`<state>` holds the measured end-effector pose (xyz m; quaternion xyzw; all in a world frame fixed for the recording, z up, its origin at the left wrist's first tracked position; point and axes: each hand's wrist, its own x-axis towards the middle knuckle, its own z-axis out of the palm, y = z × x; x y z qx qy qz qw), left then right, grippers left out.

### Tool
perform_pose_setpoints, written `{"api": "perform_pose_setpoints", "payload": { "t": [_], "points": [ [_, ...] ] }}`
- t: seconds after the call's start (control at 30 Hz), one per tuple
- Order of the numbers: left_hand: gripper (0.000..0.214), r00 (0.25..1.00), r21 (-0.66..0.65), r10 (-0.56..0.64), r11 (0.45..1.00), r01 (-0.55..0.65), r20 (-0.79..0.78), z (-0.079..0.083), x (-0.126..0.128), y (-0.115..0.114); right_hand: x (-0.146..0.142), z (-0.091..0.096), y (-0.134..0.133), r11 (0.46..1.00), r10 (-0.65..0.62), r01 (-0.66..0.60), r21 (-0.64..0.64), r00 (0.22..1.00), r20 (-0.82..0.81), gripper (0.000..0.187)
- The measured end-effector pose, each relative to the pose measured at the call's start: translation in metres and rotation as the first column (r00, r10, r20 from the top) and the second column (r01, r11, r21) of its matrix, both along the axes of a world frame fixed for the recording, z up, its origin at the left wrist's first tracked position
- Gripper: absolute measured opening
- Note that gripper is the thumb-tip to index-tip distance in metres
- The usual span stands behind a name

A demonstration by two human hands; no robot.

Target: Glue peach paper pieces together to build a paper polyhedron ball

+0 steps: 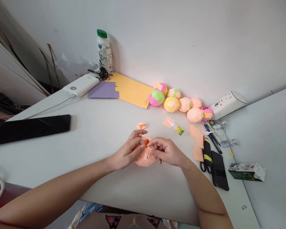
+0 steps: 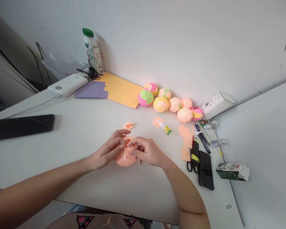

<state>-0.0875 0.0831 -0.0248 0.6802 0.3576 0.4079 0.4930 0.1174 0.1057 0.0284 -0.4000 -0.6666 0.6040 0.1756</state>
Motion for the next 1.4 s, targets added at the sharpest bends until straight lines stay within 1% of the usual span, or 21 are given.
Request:
{"api": "perform_pose_setpoints", "payload": {
  "t": [0.17,0.33,0.6,0.73,0.9,1.13,1.4],
  "points": [
    [0.032,0.997,0.162,0.054,0.986,-0.044,-0.056,-0.004,0.003,0.0,-0.003,-0.003,-0.002,1.0,0.002,-0.002,-0.02,1.0,-0.02,0.017],
    [0.033,0.991,0.235,0.098,0.969,-0.075,-0.087,-0.005,0.004,0.0,-0.006,-0.005,-0.004,1.0,-0.029,0.029,-0.01,1.0,0.001,0.021],
    [0.035,0.987,0.282,0.123,0.955,-0.09,-0.103,-0.005,0.005,0.0,-0.01,-0.004,-0.008,0.998,-0.055,0.055,-0.019,0.998,0.015,0.024],
    [0.035,0.979,0.298,0.149,0.949,-0.102,-0.137,-0.002,0.005,-0.002,-0.013,-0.005,-0.01,0.996,-0.08,0.08,-0.035,0.997,0.01,0.027],
    [0.035,0.977,0.308,0.152,0.946,-0.1,-0.151,0.0,0.005,-0.003,-0.014,-0.006,-0.012,0.993,-0.107,0.107,-0.045,0.994,0.0,0.023],
    [0.033,0.972,0.284,0.165,0.952,-0.113,-0.165,-0.001,0.005,-0.003,-0.018,-0.005,-0.013,0.985,-0.162,0.161,-0.068,0.987,-0.015,0.015],
    [0.03,0.97,0.285,0.169,0.952,-0.114,-0.176,-0.002,0.005,-0.002,-0.019,-0.004,-0.015,0.98,-0.181,0.178,-0.09,0.983,-0.03,0.011]
  ]
}}
